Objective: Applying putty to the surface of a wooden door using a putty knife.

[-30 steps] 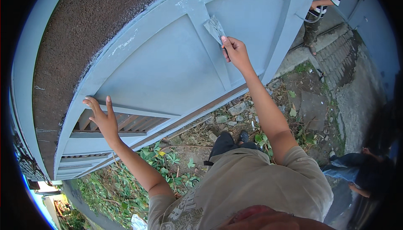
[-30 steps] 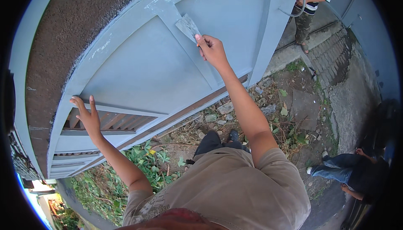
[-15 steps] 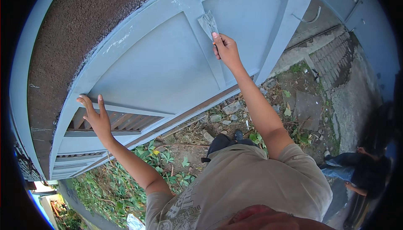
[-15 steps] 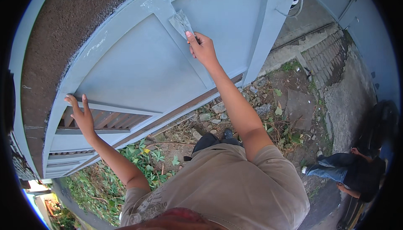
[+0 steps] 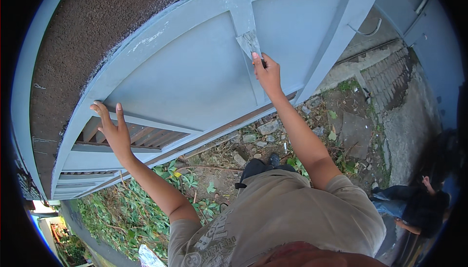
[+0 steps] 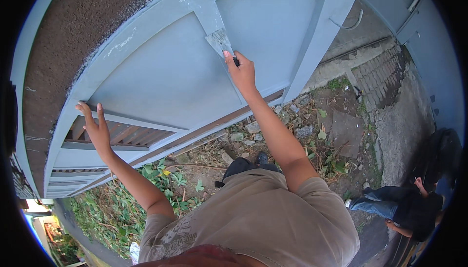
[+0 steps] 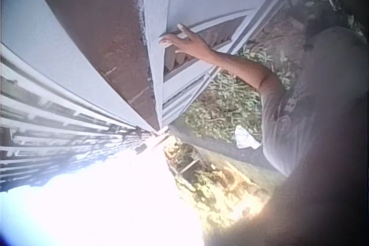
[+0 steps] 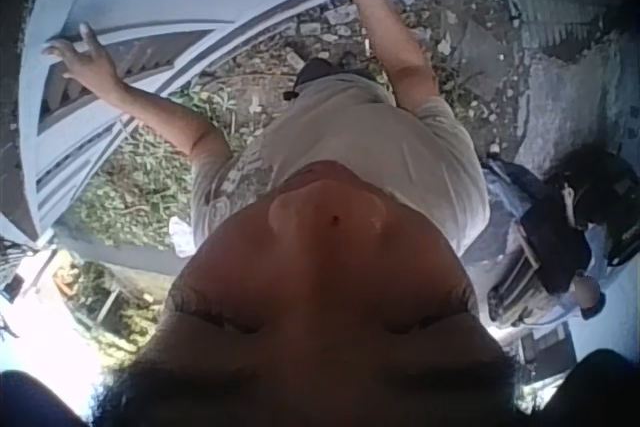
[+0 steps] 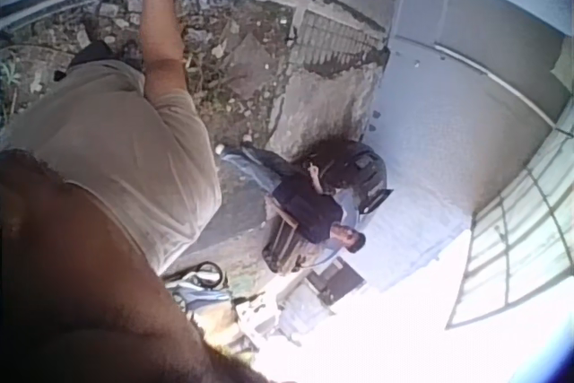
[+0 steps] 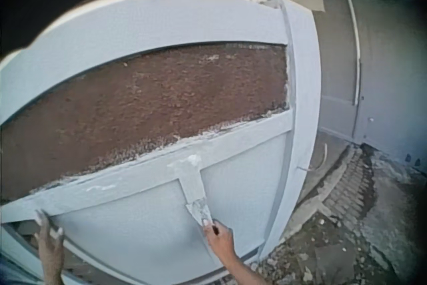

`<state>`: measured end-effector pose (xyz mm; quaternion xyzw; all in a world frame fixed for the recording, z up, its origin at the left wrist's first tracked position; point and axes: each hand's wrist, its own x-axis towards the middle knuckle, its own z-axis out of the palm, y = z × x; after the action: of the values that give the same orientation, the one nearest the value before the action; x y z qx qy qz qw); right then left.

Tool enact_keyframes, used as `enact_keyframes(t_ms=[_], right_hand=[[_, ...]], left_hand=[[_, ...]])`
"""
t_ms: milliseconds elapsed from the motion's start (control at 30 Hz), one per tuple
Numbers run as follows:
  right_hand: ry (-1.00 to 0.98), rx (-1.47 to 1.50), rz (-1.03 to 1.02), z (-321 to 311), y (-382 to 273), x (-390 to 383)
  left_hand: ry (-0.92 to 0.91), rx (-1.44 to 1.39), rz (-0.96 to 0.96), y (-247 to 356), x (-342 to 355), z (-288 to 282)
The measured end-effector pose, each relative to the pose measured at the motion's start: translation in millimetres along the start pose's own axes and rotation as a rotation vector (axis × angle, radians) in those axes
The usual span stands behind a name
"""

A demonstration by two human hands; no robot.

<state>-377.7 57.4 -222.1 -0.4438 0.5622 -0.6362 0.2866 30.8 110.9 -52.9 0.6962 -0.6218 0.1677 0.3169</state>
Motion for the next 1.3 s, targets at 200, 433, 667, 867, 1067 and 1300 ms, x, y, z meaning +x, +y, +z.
enact_keyframes(t_ms=[200, 433, 667, 867, 1067, 1300], right_hand=[[0.069, 0.035, -0.110, 6, -53, 20], [0.017, 0.029, -0.004, 8, -34, 0], [-0.005, -0.025, 0.016, -1, -34, -1], [-0.039, -0.014, 0.035, -4, -40, -4], [0.006, 0.134, 0.092, 7, -4, -20], [-0.400, -0.011, 0.141, -16, 104, -165]], left_hand=[[-0.024, -0.026, 0.040, -5, 6, 12], [0.029, 0.059, 0.055, -34, 4, 9], [0.010, -0.008, 0.057, -20, 3, 10], [0.007, -0.052, -0.001, -11, 1, 5], [0.006, -0.056, 0.018, -5, 2, 7], [-0.011, 0.016, 0.017, -22, 2, 2]])
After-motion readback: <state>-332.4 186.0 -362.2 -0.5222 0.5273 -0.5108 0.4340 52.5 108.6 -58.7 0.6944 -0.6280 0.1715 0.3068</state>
